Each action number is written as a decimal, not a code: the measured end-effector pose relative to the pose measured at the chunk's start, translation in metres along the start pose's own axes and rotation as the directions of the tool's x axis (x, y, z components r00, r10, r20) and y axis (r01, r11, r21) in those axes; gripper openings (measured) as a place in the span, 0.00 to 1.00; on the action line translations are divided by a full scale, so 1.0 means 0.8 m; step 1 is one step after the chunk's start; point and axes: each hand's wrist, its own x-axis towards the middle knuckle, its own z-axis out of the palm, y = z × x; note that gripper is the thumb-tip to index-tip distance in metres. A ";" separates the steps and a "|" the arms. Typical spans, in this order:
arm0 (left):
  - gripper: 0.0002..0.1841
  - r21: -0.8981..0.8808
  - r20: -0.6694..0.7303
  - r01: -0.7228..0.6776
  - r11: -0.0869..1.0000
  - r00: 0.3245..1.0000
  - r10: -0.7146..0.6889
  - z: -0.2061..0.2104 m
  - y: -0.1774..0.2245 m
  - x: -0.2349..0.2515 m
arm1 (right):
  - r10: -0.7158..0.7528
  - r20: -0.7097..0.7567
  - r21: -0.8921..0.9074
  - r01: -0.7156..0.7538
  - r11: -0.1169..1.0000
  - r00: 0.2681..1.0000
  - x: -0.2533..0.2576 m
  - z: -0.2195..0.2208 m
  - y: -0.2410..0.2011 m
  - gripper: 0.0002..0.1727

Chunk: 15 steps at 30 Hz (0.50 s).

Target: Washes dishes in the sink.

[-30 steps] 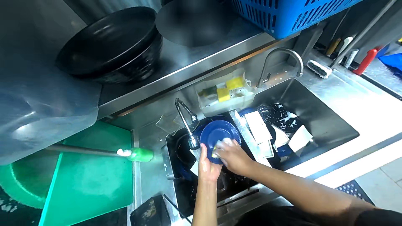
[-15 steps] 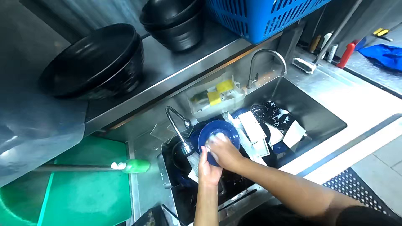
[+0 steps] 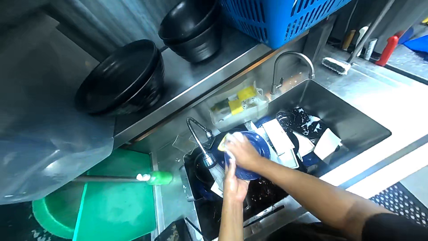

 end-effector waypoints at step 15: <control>0.22 0.054 -0.117 -0.054 0.997 0.991 0.060 -0.026 0.017 0.013 | 0.118 0.246 -0.087 -0.099 0.991 0.962 -0.089 -0.006 0.019 0.16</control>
